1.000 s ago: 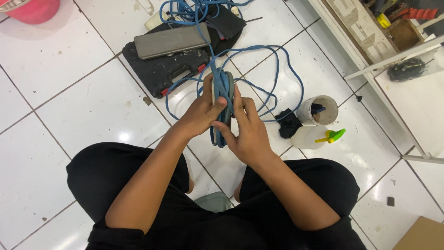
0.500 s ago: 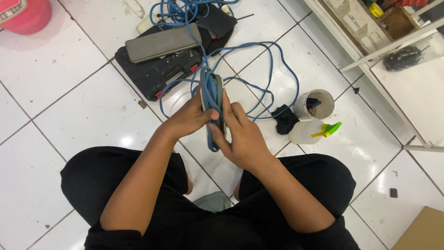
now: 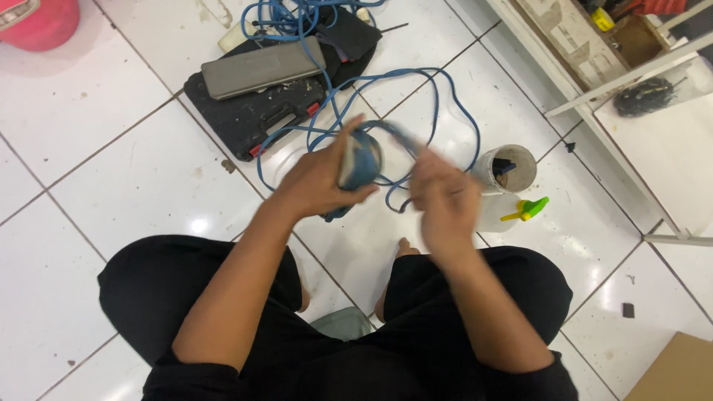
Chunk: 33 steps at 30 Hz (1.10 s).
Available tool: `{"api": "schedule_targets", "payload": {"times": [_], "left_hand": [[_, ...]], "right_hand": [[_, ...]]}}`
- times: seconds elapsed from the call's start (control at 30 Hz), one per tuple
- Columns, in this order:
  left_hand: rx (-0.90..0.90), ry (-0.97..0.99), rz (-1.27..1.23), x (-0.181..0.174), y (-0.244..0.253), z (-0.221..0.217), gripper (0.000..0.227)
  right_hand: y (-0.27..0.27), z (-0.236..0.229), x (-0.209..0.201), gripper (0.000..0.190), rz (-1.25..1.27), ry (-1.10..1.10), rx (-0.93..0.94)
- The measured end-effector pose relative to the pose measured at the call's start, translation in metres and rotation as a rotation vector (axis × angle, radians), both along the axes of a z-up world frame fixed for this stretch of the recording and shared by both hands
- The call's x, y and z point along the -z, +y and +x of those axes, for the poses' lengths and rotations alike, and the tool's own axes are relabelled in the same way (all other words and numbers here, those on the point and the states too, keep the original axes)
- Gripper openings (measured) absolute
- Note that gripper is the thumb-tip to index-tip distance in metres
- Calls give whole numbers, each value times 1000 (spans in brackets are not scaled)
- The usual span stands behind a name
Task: The person coils a blue extension cord around a white power strip. They wrap the cord neatly around the strip's body and tuck the plug end into the loops to secure it.
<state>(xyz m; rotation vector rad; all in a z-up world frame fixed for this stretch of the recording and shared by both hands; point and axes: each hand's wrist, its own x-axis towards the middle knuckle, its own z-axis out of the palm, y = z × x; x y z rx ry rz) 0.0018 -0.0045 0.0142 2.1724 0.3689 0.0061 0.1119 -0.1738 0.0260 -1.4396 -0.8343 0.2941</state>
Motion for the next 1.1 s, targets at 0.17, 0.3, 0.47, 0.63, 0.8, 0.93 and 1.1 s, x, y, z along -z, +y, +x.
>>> {"api": "schedule_targets", "payload": {"times": [0.17, 0.3, 0.47, 0.63, 0.8, 0.93, 1.1], "left_hand": [[108, -91, 16, 12, -20, -3, 108], [52, -152, -95, 11, -24, -2, 98], [-4, -230, -245, 57, -25, -5, 79], [-283, -929, -1398, 31, 16, 0, 60], [-677, -1196, -1431, -7, 61, -27, 58], [-789, -1446, -1278, -18, 88, -46, 41], [-810, -1194, -1264, 0, 75, -37, 58]], "right_hand": [[4, 35, -32, 42, 150, 424, 109], [0, 59, -30, 36, 56, 365, 85], [9, 60, -35, 33, -56, 442, 130], [-14, 108, -46, 34, 218, 802, 597], [-34, 141, -36, 32, 37, 1097, 503], [-28, 136, -12, 16, -378, 845, 395], [16, 86, 48, 39, -1046, -77, 348]]}}
